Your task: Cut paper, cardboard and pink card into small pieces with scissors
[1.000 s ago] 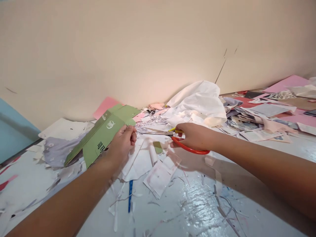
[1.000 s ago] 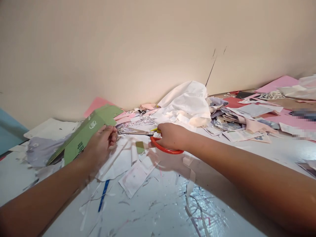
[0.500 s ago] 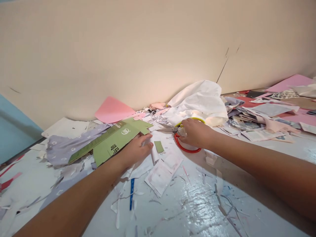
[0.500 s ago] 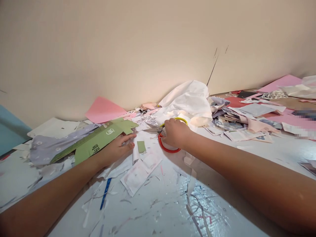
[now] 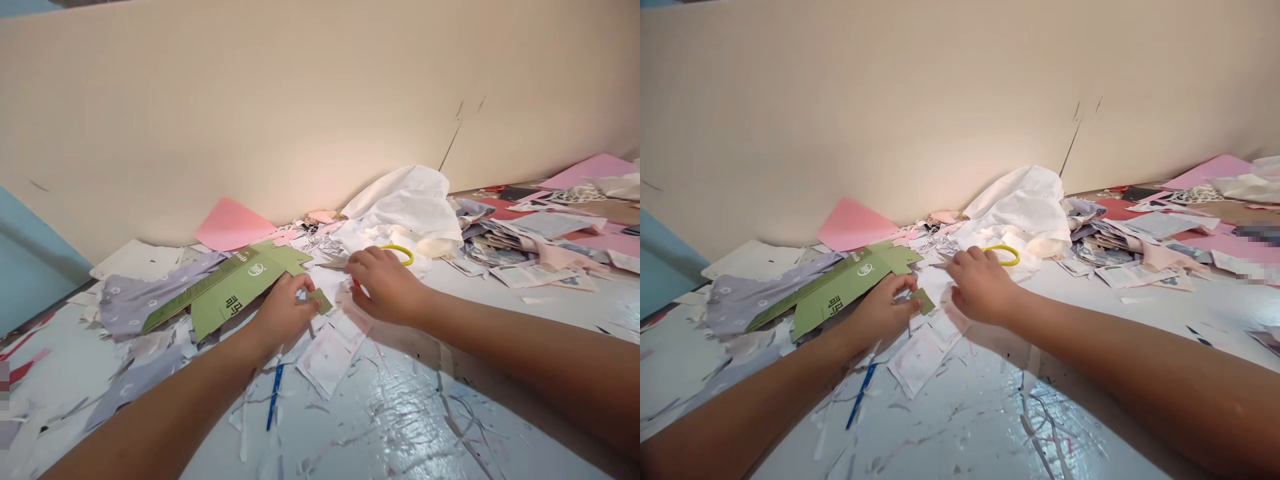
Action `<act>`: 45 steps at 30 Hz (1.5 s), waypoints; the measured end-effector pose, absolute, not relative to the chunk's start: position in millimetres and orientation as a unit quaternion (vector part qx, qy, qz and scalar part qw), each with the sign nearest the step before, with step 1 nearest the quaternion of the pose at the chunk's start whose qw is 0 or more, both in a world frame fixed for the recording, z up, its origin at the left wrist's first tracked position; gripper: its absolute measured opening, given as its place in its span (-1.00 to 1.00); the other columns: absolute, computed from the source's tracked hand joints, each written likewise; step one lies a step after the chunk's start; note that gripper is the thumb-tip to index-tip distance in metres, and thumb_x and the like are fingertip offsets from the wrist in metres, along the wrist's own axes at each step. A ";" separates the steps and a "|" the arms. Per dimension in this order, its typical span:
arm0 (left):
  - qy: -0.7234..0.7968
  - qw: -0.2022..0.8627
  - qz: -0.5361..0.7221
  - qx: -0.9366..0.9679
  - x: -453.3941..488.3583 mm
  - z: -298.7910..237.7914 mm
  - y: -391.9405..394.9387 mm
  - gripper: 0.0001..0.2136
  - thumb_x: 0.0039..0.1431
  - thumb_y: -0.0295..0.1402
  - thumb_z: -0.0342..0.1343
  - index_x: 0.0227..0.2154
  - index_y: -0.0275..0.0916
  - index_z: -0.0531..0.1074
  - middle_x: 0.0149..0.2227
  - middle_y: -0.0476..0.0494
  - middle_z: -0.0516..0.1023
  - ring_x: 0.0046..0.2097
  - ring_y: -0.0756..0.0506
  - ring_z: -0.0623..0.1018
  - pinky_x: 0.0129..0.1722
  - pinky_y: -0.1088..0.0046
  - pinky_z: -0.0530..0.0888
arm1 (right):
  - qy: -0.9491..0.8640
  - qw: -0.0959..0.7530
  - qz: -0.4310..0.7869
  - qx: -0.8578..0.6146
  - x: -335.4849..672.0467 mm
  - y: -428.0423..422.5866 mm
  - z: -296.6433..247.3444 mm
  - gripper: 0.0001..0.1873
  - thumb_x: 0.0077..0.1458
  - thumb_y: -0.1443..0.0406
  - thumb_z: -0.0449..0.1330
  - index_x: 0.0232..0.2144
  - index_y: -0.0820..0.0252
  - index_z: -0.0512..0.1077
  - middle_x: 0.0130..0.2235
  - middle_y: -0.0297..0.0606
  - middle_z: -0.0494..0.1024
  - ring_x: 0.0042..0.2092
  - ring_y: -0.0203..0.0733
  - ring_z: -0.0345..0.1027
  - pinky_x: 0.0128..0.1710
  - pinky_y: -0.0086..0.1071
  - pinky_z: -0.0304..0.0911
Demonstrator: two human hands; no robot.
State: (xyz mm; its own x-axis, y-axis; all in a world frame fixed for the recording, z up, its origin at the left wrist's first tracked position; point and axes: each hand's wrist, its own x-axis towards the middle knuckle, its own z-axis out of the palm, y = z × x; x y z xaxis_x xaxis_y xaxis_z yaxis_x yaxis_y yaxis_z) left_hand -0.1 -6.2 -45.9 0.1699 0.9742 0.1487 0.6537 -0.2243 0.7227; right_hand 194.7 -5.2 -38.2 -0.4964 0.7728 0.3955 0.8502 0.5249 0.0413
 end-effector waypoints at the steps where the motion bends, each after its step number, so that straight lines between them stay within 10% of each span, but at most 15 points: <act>1: 0.566 0.304 0.333 0.691 0.6 -43.4 -7.1 -0.88 -0.12 -0.29 0.08 -0.52 -0.19 0.28 -0.41 0.02 0.29 -0.42 -0.01 0.35 -0.37 0.46 0.29 | -0.885 0.178 -0.079 -0.422 193.0 -10.1 -37.7 -0.77 -0.03 0.32 0.03 -0.28 0.23 0.38 -0.24 -0.12 0.38 -0.17 -0.06 0.15 -0.20 -0.21 0.05; 8: 0.522 0.525 0.321 0.591 -13.2 -25.8 1.5 -0.78 -0.13 -0.28 0.09 -0.62 -0.21 0.13 -0.64 0.12 0.12 -0.61 0.08 0.14 -0.62 0.56 0.09 | -0.947 0.145 0.085 -0.273 184.0 -37.1 -44.0 -0.64 -0.09 0.12 0.14 -0.24 0.19 0.38 -0.21 -0.16 0.35 -0.17 -0.07 0.10 -0.19 -0.21 0.05; 20: 0.548 0.309 0.126 0.768 -35.7 13.3 -7.4 -0.78 -0.13 -0.15 0.10 -0.59 -0.20 0.29 -0.52 0.04 0.29 -0.54 0.03 0.22 -0.60 0.54 0.08 | -0.922 0.158 0.148 -0.320 185.0 -34.3 -38.2 -0.64 -0.20 0.18 0.22 -0.32 0.23 0.30 -0.28 -0.21 0.37 -0.17 -0.09 0.12 -0.19 -0.22 0.06; 29: 0.472 0.459 0.110 0.744 -21.0 9.6 -21.6 -0.80 -0.07 -0.24 0.09 -0.56 -0.21 0.22 -0.54 0.09 0.18 -0.49 0.05 0.18 -0.54 0.55 0.11 | -0.858 0.147 0.296 -0.393 188.2 -28.4 -28.0 -0.73 -0.22 0.27 0.22 -0.34 0.13 0.37 -0.43 -0.40 0.43 -0.41 -0.30 0.27 -0.50 -0.48 0.10; 45: 0.453 0.537 0.136 0.698 -18.4 -16.3 -13.2 -0.82 -0.11 -0.42 0.07 -0.60 -0.21 0.13 -0.62 0.09 0.27 -0.53 0.05 0.29 -0.54 0.52 0.17 | -0.852 0.200 0.311 -0.371 191.6 -23.6 -34.4 -0.68 -0.20 0.26 0.23 -0.29 0.12 0.35 -0.24 -0.34 0.44 -0.29 -0.26 0.29 -0.35 -0.41 0.18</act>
